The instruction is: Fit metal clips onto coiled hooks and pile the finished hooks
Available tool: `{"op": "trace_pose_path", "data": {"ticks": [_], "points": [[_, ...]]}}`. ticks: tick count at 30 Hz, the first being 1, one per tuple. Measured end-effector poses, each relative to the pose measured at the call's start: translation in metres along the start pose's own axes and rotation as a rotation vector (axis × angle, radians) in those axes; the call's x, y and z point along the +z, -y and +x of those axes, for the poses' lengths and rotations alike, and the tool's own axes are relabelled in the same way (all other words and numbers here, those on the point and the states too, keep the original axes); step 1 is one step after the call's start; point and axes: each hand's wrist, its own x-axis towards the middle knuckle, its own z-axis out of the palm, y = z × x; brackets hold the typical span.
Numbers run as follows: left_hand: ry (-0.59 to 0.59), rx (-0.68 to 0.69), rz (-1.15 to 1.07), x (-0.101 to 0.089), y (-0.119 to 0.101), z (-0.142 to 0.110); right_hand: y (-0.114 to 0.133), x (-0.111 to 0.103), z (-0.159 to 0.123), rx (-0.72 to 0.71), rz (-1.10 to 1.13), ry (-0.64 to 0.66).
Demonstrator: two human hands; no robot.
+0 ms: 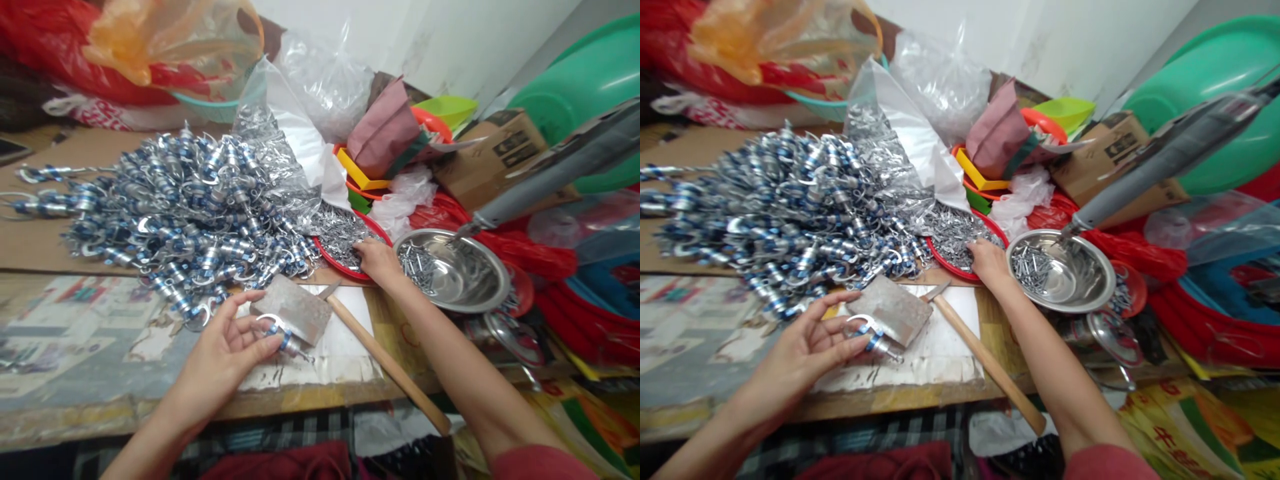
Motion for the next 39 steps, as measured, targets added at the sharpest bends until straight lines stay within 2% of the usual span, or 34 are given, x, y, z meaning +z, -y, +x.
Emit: {"op": "trace_pose_path", "data": {"ticks": [3,5,7,9,11,14,17,22,27,32,35,39], "points": [[-0.024,0.052,-0.067,-0.002,0.006,0.003,0.015,-0.005,-0.005,0.012,0.073,-0.059],[-0.043,0.069,-0.084,-0.002,0.007,0.004,0.034,-0.012,-0.017,0.0,0.148,-0.067],[-0.061,0.063,-0.094,-0.001,0.007,0.005,0.06,-0.02,-0.034,-0.064,0.306,-0.003],[-0.07,0.054,-0.099,-0.001,0.007,0.006,0.088,-0.027,-0.052,-0.204,0.58,0.121],[-0.067,0.052,-0.097,-0.001,0.007,0.006,0.112,-0.031,-0.066,-0.33,0.694,0.203],[-0.064,0.06,-0.097,-0.002,0.008,0.006,0.131,-0.028,-0.074,-0.384,0.687,0.229],[-0.068,0.051,-0.106,-0.002,0.008,0.005,0.133,-0.019,-0.074,-0.434,0.679,0.129],[-0.062,0.039,-0.133,0.0,0.007,0.003,0.123,-0.008,-0.08,-0.751,0.545,-0.042],[-0.095,0.04,-0.138,0.001,0.006,0.001,0.127,-0.017,-0.089,-0.868,0.331,-0.066],[-0.119,0.07,-0.137,0.003,0.005,0.001,0.141,-0.031,-0.094,-1.009,-0.091,-0.199],[-0.119,0.06,-0.124,0.003,0.006,0.002,0.144,-0.037,-0.099,-1.05,-0.226,-0.232],[-0.101,0.064,-0.123,0.002,0.007,0.002,0.146,-0.04,-0.106,-0.977,-0.235,-0.182]]}}
